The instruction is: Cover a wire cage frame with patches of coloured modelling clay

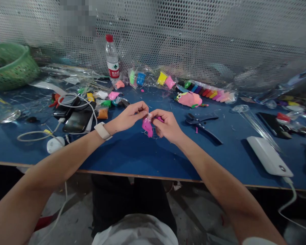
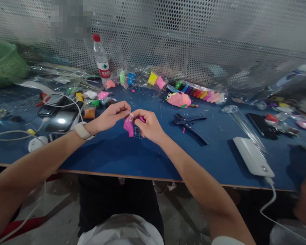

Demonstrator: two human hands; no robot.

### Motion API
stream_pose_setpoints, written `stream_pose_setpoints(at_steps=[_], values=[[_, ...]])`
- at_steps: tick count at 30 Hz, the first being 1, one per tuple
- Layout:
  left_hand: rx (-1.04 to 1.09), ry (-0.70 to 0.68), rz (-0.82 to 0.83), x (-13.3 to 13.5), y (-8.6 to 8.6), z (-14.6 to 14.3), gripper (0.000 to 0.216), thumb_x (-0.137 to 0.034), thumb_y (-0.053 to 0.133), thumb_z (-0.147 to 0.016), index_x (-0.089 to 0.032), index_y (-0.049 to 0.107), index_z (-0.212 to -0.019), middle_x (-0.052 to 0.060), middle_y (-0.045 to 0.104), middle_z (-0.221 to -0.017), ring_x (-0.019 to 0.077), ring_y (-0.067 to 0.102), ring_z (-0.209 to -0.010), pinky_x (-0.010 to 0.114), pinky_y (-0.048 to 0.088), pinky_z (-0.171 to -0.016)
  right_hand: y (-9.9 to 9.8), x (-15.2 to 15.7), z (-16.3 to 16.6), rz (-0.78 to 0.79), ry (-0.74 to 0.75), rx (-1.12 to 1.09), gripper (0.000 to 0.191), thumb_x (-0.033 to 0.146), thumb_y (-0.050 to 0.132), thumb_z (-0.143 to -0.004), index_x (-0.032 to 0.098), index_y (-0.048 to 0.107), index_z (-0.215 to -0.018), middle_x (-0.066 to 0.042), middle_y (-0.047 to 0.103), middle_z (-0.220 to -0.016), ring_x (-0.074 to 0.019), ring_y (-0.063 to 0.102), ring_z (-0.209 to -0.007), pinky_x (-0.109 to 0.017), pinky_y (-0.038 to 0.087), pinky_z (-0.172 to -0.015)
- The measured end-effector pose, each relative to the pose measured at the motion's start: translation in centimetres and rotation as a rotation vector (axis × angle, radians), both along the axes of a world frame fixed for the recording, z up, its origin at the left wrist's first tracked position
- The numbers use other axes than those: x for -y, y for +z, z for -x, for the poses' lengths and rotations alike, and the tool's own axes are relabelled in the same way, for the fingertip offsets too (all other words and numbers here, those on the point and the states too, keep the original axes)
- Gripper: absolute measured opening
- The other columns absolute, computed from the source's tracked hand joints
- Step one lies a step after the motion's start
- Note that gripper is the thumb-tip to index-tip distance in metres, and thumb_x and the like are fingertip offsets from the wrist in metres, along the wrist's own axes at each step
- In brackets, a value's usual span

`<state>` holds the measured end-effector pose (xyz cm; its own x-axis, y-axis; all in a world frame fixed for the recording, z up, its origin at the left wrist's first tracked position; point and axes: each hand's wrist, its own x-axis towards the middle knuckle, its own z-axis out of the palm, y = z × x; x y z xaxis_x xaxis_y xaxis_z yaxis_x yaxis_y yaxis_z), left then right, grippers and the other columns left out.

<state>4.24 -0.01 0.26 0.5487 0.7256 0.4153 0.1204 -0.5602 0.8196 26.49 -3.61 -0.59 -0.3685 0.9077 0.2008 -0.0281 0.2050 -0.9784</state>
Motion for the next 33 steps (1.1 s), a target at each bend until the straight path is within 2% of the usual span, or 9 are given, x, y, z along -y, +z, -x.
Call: stream_pose_setpoints(at_steps=[5,13,18,21,24,27,29,31,33], values=[[0.026,-0.056,0.055,0.2,-0.2,-0.2,0.02,-0.036,0.066,-0.108,-0.02,0.064,-0.098,0.002,0.068,-0.088,0.0153,0.061,-0.079,0.028,0.049,-0.073,0.5,0.0,-0.5,0.125,0.229,0.02,0.016,0.012,0.062,-0.082,0.021,0.073,-0.091,0.013,0.052,-0.041,-0.0078,0.04,-0.027,-0.018,0.037,-0.032],[0.155,-0.174,0.151,1.5,0.6,-1.1,0.038,-0.055,0.071,-0.112,-0.022,0.062,-0.097,0.002,0.071,-0.08,0.0153,0.066,-0.068,0.03,0.053,-0.067,1.9,0.4,-1.9,0.303,0.532,0.01,0.036,0.008,0.053,-0.073,0.019,0.07,-0.103,0.016,0.051,-0.042,-0.0064,0.031,-0.03,-0.014,0.033,-0.035],[0.251,-0.183,0.259,1.8,0.3,-1.4,0.039,-0.056,0.078,-0.108,-0.022,0.062,-0.1,0.0,0.07,-0.077,0.0147,0.065,-0.065,0.029,0.052,-0.063,2.1,0.4,-1.8,0.302,0.561,-0.044,0.036,0.006,0.053,-0.074,0.02,0.068,-0.103,0.017,0.05,-0.044,-0.0066,0.031,-0.031,-0.016,0.044,-0.038],[0.339,-0.164,0.355,1.8,0.0,-1.8,0.042,-0.058,0.085,-0.101,-0.022,0.064,-0.099,-0.003,0.061,-0.074,0.0126,0.057,-0.06,0.029,0.049,-0.059,2.1,0.3,-1.6,0.3,0.571,-0.086,0.038,0.006,0.056,-0.079,0.019,0.071,-0.112,0.013,0.066,-0.058,-0.0045,0.031,-0.031,-0.017,0.046,-0.038],[0.379,-0.141,0.414,2.0,0.1,-2.1,0.047,-0.059,0.092,-0.094,-0.021,0.064,-0.096,-0.004,0.056,-0.077,0.0108,0.05,-0.062,0.027,0.046,-0.058,2.0,0.4,-1.3,0.303,0.588,-0.144,0.047,0.006,0.059,-0.081,0.02,0.072,-0.124,0.006,0.083,-0.087,-0.0017,0.033,-0.033,-0.018,0.048,-0.038],[0.388,-0.114,0.43,2.3,0.3,-2.3,0.05,-0.059,0.096,-0.089,-0.021,0.063,-0.094,-0.003,0.053,-0.081,0.0103,0.047,-0.066,0.025,0.045,-0.06,1.8,0.7,-1.0,0.325,0.579,-0.21,0.052,0.006,0.062,-0.086,0.023,0.071,-0.134,0.004,0.086,-0.101,-0.0012,0.034,-0.035,-0.018,0.051,-0.041],[0.398,-0.117,0.454,2.5,0.4,-2.3,0.048,-0.059,0.093,-0.091,-0.022,0.063,-0.096,-0.003,0.052,-0.081,0.0111,0.046,-0.067,0.026,0.045,-0.06,1.4,0.9,-0.8,0.332,0.567,-0.276,0.042,0.007,0.065,-0.088,0.023,0.074,-0.126,0.007,0.081,-0.086,-0.0021,0.034,-0.036,-0.018,0.052,-0.043],[0.406,-0.12,0.449,2.6,0.5,-2.2,0.045,-0.058,0.089,-0.095,-0.022,0.063,-0.098,-0.002,0.053,-0.082,0.0122,0.048,-0.068,0.027,0.045,-0.061,1.1,0.9,-0.6,0.323,0.569,-0.336,0.028,0.01,0.068,-0.09,0.022,0.077,-0.114,0.011,0.067,-0.065,-0.0039,0.036,-0.036,-0.018,0.054,-0.045],[0.397,-0.128,0.411,2.7,0.8,-2.0,0.044,-0.058,0.088,-0.097,-0.023,0.063,-0.098,-0.001,0.053,-0.083,0.0131,0.05,-0.069,0.028,0.046,-0.063,1.0,1.0,-0.6,0.313,0.582,-0.361,0.021,0.011,0.071,-0.091,0.022,0.078,-0.108,0.013,0.057,-0.056,-0.0057,0.041,-0.038,-0.019,0.058,-0.049]])
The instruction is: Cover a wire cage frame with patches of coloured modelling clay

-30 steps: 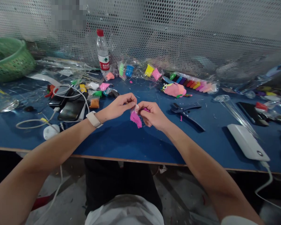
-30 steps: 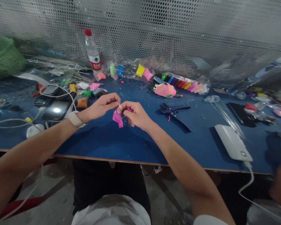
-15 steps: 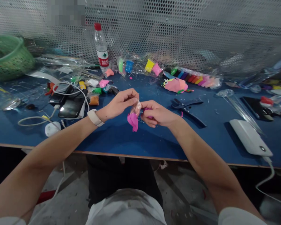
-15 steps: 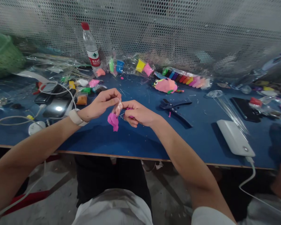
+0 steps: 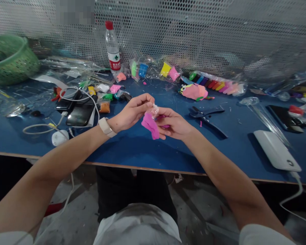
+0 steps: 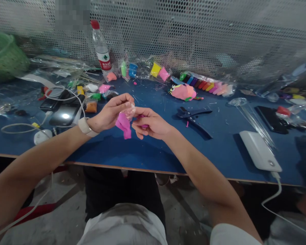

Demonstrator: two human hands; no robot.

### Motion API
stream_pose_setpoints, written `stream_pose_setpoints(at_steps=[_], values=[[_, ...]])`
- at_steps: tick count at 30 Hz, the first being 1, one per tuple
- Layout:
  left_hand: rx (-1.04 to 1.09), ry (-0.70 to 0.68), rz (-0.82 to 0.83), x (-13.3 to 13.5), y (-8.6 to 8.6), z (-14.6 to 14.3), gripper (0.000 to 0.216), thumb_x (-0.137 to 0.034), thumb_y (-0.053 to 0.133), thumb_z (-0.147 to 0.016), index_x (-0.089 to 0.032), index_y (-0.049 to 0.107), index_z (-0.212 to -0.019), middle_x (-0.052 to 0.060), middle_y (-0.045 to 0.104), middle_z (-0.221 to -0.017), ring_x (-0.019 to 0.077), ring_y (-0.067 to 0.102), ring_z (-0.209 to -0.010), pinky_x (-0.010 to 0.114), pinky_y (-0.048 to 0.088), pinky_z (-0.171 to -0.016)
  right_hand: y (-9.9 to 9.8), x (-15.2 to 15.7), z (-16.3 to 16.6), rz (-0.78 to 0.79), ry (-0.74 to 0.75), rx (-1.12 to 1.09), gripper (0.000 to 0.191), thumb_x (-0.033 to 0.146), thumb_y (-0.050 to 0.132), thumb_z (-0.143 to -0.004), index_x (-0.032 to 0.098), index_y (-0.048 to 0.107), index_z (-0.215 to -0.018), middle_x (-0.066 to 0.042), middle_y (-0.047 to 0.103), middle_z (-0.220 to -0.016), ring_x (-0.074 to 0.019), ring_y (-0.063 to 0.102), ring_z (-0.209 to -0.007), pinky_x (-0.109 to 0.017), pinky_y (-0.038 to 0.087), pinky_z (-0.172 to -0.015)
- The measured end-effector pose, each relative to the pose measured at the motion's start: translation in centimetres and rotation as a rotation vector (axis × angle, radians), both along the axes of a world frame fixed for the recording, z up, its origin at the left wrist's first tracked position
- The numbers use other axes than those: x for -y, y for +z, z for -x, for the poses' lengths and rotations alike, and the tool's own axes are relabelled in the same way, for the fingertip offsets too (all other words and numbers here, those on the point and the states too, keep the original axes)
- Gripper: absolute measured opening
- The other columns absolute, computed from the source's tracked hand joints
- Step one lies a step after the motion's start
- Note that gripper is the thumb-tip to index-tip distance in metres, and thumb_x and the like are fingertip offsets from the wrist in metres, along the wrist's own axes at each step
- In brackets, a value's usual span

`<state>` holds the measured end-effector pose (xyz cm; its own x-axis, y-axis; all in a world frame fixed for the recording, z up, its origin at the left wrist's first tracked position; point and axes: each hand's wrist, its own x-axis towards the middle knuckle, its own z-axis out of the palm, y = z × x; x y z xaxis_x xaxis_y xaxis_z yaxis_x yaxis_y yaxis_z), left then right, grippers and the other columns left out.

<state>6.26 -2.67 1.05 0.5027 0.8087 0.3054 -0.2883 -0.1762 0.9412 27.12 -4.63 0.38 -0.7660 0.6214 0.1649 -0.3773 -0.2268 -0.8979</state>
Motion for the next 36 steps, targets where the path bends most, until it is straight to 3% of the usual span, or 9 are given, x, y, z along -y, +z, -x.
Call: stream_pose_setpoints(at_steps=[4,6,9,11,15,17,23,29,36], values=[[-0.047,-0.058,-0.051,0.1,0.7,0.6,0.047,-0.062,0.086,-0.098,-0.023,0.061,-0.098,-0.001,0.054,-0.084,0.0135,0.05,-0.068,0.03,0.045,-0.061,0.5,0.5,-0.1,0.005,0.047,0.02,0.028,0.01,0.072,-0.093,0.022,0.078,-0.118,0.009,0.071,-0.069,-0.006,0.049,-0.042,-0.021,0.062,-0.053],[-0.06,-0.088,-0.061,0.2,0.9,0.8,0.052,-0.068,0.087,-0.096,-0.023,0.061,-0.099,-0.001,0.053,-0.084,0.0131,0.048,-0.068,0.03,0.045,-0.061,0.9,1.0,-0.1,0.014,0.072,0.042,0.039,0.011,0.072,-0.093,0.023,0.075,-0.13,0.002,0.086,-0.098,-0.0044,0.05,-0.044,-0.022,0.062,-0.053],[-0.039,-0.101,-0.079,0.5,0.9,0.7,0.065,-0.078,0.091,-0.085,-0.022,0.061,-0.099,-0.001,0.053,-0.089,0.0127,0.048,-0.071,0.028,0.045,-0.063,1.2,1.6,0.0,0.022,0.102,0.095,0.052,0.014,0.07,-0.095,0.026,0.068,-0.145,-0.008,0.083,-0.142,-0.0017,0.05,-0.045,-0.023,0.063,-0.052],[-0.023,-0.082,-0.082,0.6,0.8,0.6,0.066,-0.08,0.091,-0.084,-0.022,0.061,-0.098,-0.001,0.052,-0.089,0.0127,0.047,-0.072,0.028,0.045,-0.063,1.2,1.8,0.1,0.019,0.08,0.089,0.053,0.014,0.07,-0.096,0.027,0.068,-0.147,-0.007,0.085,-0.137,-0.0025,0.051,-0.046,-0.024,0.064,-0.053],[-0.09,-0.013,-0.098,0.5,0.8,0.7,0.053,-0.07,0.084,-0.097,-0.022,0.063,-0.098,0.0,0.054,-0.089,0.0131,0.049,-0.071,0.029,0.047,-0.065,0.7,1.4,0.3,0.005,0.065,0.037,0.041,0.017,0.075,-0.096,0.021,0.076,-0.137,0.003,0.077,-0.08,-0.0108,0.065,-0.056,-0.027,0.069,-0.06],[-0.119,-0.009,-0.121,0.3,1.0,0.9,0.05,-0.067,0.084,-0.099,-0.022,0.063,-0.097,0.001,0.056,-0.089,0.0133,0.05,-0.071,0.029,0.048,-0.065,0.5,1.1,0.1,-0.005,0.065,0.036,0.033,0.017,0.076,-0.096,0.019,0.079,-0.129,0.003,0.073,-0.076,-0.0128,0.07,-0.063,-0.026,0.069,-0.062],[-0.137,-0.038,-0.142,-0.1,1.0,1.2,0.051,-0.069,0.082,-0.1,-0.021,0.063,-0.096,-0.001,0.053,-0.083,0.0116,0.047,-0.066,0.027,0.044,-0.06,0.7,0.7,-0.5,-0.075,0.09,0.114,0.033,0.019,0.077,-0.099,0.021,0.076,-0.133,0.0,0.081,-0.085,-0.0154,0.079,-0.071,-0.026,0.067,-0.067],[-0.125,-0.1,-0.101,0.8,0.7,0.8,0.068,-0.079,0.093,-0.083,-0.021,0.062,-0.1,-0.001,0.056,-0.088,0.0124,0.053,-0.073,0.027,0.047,-0.065,1.1,0.8,-0.6,-0.105,0.084,0.173,0.069,0.015,0.075,-0.092,0.027,0.061,-0.159,-0.008,0.086,-0.136,-0.0108,0.075,-0.062,-0.024,0.062,-0.061],[-0.032,-0.071,0.045,1.1,-0.4,-0.3,0.055,-0.058,0.099,-0.084,-0.021,0.059,-0.094,-0.003,0.054,-0.086,0.0127,0.051,-0.075,0.029,0.045,-0.068,1.2,1.6,0.3,-0.041,0.057,0.084,0.086,0.01,0.071,-0.087,0.03,0.047,-0.167,-0.01,0.075,-0.16,-0.0056,0.063,-0.054,-0.024,0.059,-0.052]])
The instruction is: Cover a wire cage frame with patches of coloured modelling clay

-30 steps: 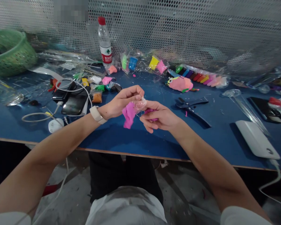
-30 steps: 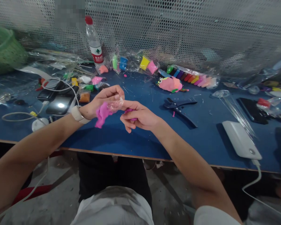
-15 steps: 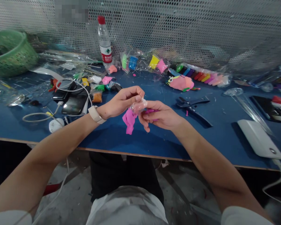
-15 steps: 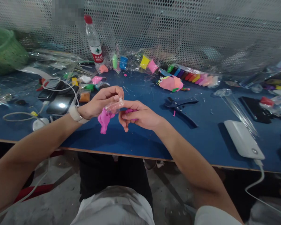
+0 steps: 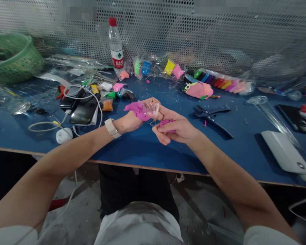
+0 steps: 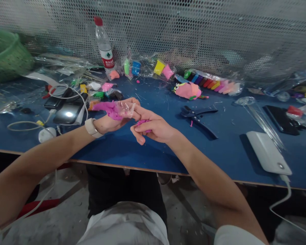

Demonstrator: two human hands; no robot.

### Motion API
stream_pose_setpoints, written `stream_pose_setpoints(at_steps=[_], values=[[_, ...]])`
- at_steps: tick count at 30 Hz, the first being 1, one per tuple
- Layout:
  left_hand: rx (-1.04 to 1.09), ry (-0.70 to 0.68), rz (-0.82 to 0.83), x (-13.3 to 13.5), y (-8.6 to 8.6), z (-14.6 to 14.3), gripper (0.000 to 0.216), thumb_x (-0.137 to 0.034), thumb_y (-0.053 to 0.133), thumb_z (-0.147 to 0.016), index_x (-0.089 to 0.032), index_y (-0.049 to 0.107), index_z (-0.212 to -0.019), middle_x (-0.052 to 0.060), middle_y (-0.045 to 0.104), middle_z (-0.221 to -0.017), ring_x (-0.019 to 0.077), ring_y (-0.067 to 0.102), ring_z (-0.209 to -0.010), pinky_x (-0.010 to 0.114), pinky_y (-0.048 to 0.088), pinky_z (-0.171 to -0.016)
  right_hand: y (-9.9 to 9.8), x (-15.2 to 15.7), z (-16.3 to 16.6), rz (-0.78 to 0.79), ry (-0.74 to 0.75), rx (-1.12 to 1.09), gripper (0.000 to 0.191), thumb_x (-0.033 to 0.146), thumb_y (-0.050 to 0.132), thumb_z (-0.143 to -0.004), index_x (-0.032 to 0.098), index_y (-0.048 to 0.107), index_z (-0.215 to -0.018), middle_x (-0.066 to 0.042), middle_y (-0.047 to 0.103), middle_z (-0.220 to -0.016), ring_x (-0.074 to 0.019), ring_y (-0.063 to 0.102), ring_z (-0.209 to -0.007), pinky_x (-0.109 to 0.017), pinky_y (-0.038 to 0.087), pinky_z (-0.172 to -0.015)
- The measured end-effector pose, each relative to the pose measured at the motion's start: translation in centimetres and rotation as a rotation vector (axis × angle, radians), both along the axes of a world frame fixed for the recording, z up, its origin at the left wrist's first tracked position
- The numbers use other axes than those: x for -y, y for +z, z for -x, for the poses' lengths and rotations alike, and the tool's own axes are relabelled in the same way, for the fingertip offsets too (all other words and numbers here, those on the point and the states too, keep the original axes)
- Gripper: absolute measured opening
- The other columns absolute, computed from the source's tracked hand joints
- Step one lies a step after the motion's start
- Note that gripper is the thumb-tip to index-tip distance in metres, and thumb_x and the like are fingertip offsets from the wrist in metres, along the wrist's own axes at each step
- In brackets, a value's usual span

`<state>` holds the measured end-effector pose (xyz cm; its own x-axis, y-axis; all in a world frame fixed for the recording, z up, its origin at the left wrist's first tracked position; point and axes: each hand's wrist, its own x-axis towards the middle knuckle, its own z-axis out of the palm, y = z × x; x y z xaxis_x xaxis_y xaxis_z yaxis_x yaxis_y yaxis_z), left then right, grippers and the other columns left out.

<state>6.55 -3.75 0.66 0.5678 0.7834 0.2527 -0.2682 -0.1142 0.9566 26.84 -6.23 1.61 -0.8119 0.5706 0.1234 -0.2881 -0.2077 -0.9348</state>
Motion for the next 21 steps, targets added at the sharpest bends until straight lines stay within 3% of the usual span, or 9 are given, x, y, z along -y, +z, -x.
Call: stream_pose_setpoints(at_steps=[5,8,14,18,21], values=[[0.062,-0.009,-0.016,-0.6,-0.7,0.0,0.053,-0.06,0.098,-0.084,-0.022,0.063,-0.093,0.0,0.058,-0.09,0.015,0.054,-0.082,0.033,0.05,-0.078,-0.3,0.3,0.5,-0.011,-0.03,-0.05,0.081,0.013,0.072,-0.09,0.032,0.049,-0.165,-0.007,0.072,-0.164,-0.005,0.064,-0.057,-0.023,0.061,-0.054],[0.061,0.021,-0.038,-0.8,-0.9,-0.4,0.043,-0.048,0.094,-0.09,-0.022,0.06,-0.085,-0.001,0.055,-0.084,0.0144,0.049,-0.077,0.034,0.049,-0.077,-0.2,0.3,0.5,0.02,-0.066,-0.01,0.084,0.015,0.072,-0.088,0.036,0.049,-0.166,-0.004,0.074,-0.161,-0.0047,0.06,-0.054,-0.022,0.059,-0.051],[-0.011,0.038,-0.092,-0.4,-0.6,-0.4,0.032,-0.04,0.087,-0.091,-0.023,0.061,-0.086,0.001,0.057,-0.088,0.0165,0.055,-0.079,0.034,0.049,-0.072,0.6,0.2,0.2,0.05,-0.074,0.073,0.082,0.019,0.076,-0.088,0.031,0.05,-0.166,0.0,0.089,-0.124,-0.0115,0.074,-0.059,-0.025,0.065,-0.058],[-0.004,0.095,-0.136,-0.4,-0.7,0.4,0.038,-0.049,0.088,-0.094,-0.023,0.061,-0.088,0.003,0.059,-0.092,0.0184,0.058,-0.082,0.034,0.052,-0.075,1.1,0.1,0.1,0.077,-0.16,0.115,0.059,0.025,0.075,-0.094,0.023,0.064,-0.151,0.002,0.085,-0.089,-0.0185,0.084,-0.073,-0.027,0.07,-0.069],[0.036,0.162,-0.153,-0.5,-1.0,0.6,0.044,-0.061,0.081,-0.1,-0.023,0.063,-0.088,0.004,0.058,-0.091,0.0188,0.056,-0.082,0.034,0.051,-0.074,0.9,0.3,0.7,0.107,-0.274,0.057,0.034,0.024,0.076,-0.095,0.02,0.072,-0.128,0.001,0.08,-0.08,-0.0187,0.084,-0.074,-0.029,0.072,-0.072]])
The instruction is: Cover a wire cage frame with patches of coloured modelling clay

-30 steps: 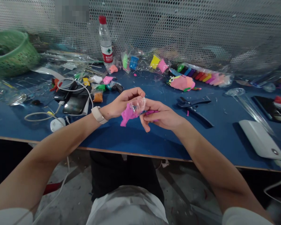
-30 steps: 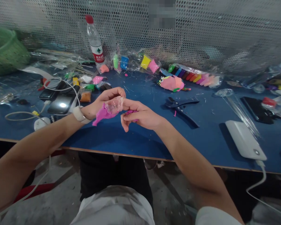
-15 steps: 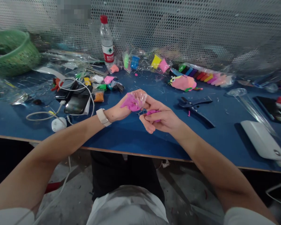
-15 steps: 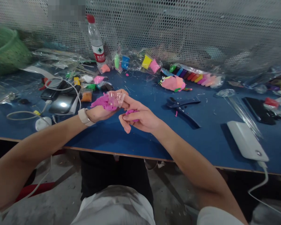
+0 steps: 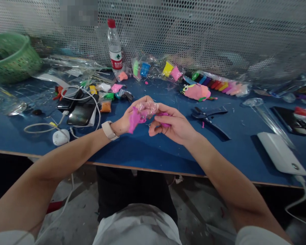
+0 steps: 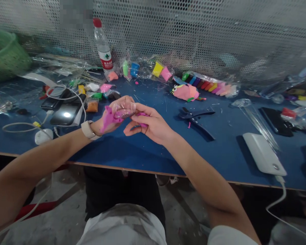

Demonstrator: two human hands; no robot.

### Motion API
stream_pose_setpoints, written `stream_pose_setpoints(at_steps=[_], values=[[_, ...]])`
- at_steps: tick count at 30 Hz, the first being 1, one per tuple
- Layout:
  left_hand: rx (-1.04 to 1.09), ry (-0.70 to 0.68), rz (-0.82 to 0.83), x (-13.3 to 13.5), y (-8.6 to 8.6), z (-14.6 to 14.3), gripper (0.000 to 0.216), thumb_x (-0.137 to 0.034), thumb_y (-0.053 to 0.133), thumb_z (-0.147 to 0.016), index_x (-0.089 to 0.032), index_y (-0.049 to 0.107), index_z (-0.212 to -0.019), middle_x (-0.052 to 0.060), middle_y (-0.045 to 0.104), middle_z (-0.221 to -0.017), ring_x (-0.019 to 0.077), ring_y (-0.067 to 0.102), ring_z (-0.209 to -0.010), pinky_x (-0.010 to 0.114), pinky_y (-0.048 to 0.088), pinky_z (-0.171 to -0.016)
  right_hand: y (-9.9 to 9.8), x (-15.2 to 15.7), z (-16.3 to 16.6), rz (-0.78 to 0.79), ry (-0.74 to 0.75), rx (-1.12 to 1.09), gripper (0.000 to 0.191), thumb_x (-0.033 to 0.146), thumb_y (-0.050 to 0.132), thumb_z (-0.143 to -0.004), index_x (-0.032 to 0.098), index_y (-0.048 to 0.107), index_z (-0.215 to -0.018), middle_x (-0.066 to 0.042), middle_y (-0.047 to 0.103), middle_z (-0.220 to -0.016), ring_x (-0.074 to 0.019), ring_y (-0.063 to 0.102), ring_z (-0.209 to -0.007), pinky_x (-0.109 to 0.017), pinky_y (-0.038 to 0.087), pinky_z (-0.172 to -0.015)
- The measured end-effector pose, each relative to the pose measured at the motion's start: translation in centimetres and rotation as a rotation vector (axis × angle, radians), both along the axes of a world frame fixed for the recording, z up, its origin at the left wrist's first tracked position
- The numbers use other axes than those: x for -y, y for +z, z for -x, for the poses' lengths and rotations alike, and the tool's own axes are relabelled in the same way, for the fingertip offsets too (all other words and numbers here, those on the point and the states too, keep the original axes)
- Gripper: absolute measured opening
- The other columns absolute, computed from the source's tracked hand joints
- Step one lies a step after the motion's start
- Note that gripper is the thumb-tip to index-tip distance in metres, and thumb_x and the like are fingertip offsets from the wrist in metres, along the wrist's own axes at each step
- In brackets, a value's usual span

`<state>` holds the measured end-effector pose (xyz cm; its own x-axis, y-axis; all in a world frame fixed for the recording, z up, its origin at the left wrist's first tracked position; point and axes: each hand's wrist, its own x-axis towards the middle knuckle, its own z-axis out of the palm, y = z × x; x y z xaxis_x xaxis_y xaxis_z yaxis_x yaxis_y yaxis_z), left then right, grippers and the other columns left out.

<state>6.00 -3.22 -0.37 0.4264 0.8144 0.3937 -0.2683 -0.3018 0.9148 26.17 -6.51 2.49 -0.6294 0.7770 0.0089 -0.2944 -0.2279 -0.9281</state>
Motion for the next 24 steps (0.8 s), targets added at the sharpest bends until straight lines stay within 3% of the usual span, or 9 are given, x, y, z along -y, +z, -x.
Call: stream_pose_setpoints(at_steps=[4,8,12,14,17,18,20,22,24], values=[[0.013,0.075,0.038,0.1,-0.7,-0.6,0.042,-0.055,0.066,-0.111,-0.022,0.06,-0.087,0.003,0.059,-0.09,0.0168,0.058,-0.081,0.03,0.052,-0.075,-0.7,0.5,1.1,0.011,-0.173,-0.075,0.017,0.02,0.075,-0.093,0.019,0.074,-0.11,0.001,0.077,-0.078,-0.0141,0.078,-0.067,-0.026,0.069,-0.066],[0.022,0.042,0.143,-0.1,-2.0,-1.3,0.032,-0.041,0.061,-0.113,-0.022,0.059,-0.088,0.0,0.056,-0.083,0.0142,0.054,-0.07,0.027,0.049,-0.065,-1.6,0.2,1.5,-0.03,-0.263,-0.011,0.014,0.018,0.07,-0.09,0.018,0.074,-0.103,0.002,0.071,-0.072,-0.0124,0.07,-0.06,-0.021,0.06,-0.054],[-0.006,0.145,0.083,-1.7,-3.3,-1.4,0.029,-0.034,0.06,-0.115,-0.021,0.061,-0.088,0.0,0.057,-0.084,0.0133,0.055,-0.074,0.026,0.048,-0.07,-2.2,-0.4,1.4,-0.12,-0.366,0.146,0.026,0.022,0.066,-0.096,0.022,0.07,-0.122,0.0,0.072,-0.088,-0.0131,0.069,-0.062,-0.024,0.061,-0.053],[0.047,0.228,0.075,-2.9,-3.9,-1.3,0.033,-0.034,0.052,-0.118,-0.022,0.058,-0.088,0.001,0.059,-0.086,0.0135,0.057,-0.074,0.027,0.05,-0.071,-2.2,0.1,1.3,-0.29,-0.579,0.187,0.036,0.025,0.067,-0.101,0.029,0.064,-0.136,-0.004,0.074,-0.117,-0.0136,0.073,-0.072,-0.027,0.065,-0.056],[0.05,0.404,0.078,-4.7,-4.7,-0.9,0.04,-0.035,0.044,-0.122,-0.023,0.051,-0.084,0.0,0.056,-0.079,0.0143,0.058,-0.07,0.028,0.051,-0.068,-2.1,2.3,1.2,-0.821,-0.864,0.253,0.031,0.022,0.06,-0.111,0.034,0.065,-0.139,-0.008,0.067,-0.149,-0.0199,0.079,-0.106,-0.036,0.073,-0.083],[0.019,0.452,0.081,-5.1,-4.9,-0.8,0.041,-0.037,0.048,-0.122,-0.023,0.05,-0.083,-0.001,0.054,-0.077,0.014,0.057,-0.068,0.028,0.051,-0.068,-2.1,3.1,1.4,-1.036,-0.765,0.316,0.028,0.018,0.057,-0.114,0.033,0.069,-0.134,-0.008,0.068,-0.149,-0.0233,0.077,-0.125,-0.044,0.071,-0.105],[-0.022,0.468,0.073,-5.5,-5.1,-0.6,0.043,-0.045,0.055,-0.121,-0.024,0.049,-0.084,-0.001,0.056,-0.075,0.0138,0.059,-0.066,0.029,0.052,-0.069,-2.7,4.7,2.1,-1.449,-0.345,0.362,0.028,0.015,0.054,-0.116,0.029,0.074,-0.13,-0.007,0.075,-0.144,-0.0255,0.069,-0.147,-0.053,0.058,-0.129],[-0.032,0.433,0.054,-5.4,-5.1,-0.5,0.044,-0.053,0.056,-0.12,-0.024,0.05,-0.088,0.0,0.06,-0.077,0.0148,0.063,-0.068,0.03,0.053,-0.07,-3.7,5.6,3.4,-1.612,-0.052,0.527,0.029,0.012,0.053,-0.118,0.022,0.074,-0.136,-0.011,0.076,-0.152,-0.0283,0.061,-0.159,-0.059,0.046,-0.139],[-0.032,0.4,0.05,-5.1,-5.0,-0.4,0.044,-0.057,0.054,-0.12,-0.024,0.05,-0.09,0.001,0.062,-0.077,0.016,0.066,-0.07,0.031,0.054,-0.071,-4.7,5.8,4.8,-1.625,0.101,0.712,0.028,0.019,0.057,-0.119,0.017,0.074,-0.142,-0.017,0.073,-0.158,-0.0315,0.059,-0.16,-0.06,0.047,-0.137]])
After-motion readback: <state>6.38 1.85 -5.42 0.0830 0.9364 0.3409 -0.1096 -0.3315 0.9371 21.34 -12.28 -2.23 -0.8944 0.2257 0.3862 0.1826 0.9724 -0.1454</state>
